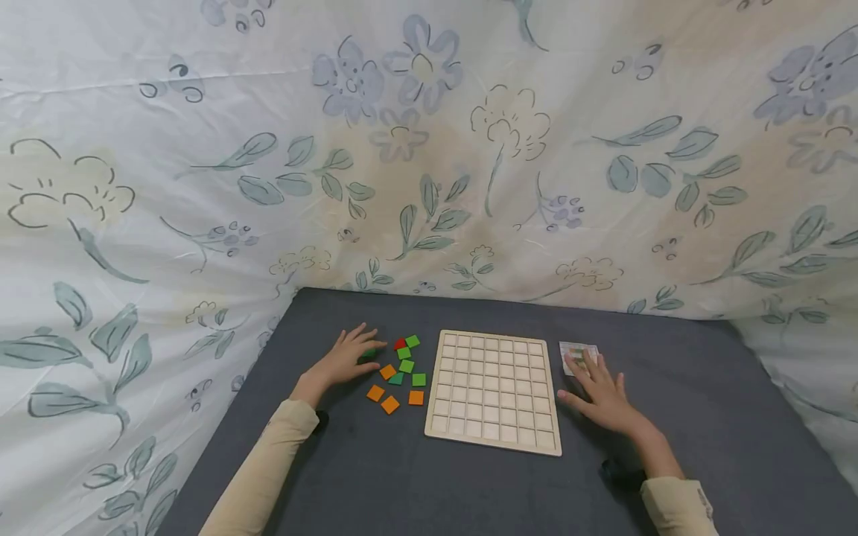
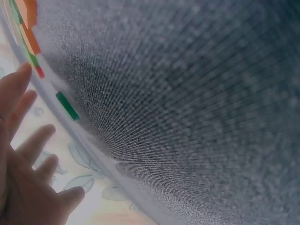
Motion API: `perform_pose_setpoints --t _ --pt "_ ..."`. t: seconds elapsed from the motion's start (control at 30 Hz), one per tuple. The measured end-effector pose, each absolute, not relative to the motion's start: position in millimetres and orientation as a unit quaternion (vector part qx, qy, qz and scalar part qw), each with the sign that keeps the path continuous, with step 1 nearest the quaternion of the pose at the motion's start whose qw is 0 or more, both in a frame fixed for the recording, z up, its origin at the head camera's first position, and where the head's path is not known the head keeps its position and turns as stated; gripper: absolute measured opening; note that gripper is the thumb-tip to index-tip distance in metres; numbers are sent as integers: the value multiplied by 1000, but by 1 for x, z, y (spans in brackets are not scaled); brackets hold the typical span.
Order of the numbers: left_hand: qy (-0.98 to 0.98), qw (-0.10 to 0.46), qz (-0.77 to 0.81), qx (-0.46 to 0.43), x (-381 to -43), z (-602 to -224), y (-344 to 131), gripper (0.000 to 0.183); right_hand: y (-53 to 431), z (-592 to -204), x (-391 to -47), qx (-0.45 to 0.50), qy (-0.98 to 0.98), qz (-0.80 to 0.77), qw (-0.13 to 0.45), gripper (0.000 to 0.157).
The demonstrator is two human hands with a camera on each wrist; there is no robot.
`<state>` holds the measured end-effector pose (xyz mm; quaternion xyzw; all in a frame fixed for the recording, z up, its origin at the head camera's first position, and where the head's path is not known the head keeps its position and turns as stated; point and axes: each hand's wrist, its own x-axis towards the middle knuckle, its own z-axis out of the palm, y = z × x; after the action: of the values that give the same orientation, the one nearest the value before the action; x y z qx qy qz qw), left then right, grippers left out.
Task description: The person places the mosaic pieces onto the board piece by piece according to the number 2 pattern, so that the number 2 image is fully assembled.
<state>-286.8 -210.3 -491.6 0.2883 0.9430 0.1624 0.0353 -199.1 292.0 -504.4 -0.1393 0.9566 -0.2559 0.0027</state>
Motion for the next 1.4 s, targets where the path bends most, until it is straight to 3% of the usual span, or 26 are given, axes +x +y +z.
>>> perform_pose_setpoints --t 0.77,1.4 --pt "942 50 158 292 -279 -494 -202 38 271 -518 -167 -192 930 -305 76 74" --pt "944 69 160 281 -280 -494 -200 32 274 -519 -167 -182 926 -324 70 71"
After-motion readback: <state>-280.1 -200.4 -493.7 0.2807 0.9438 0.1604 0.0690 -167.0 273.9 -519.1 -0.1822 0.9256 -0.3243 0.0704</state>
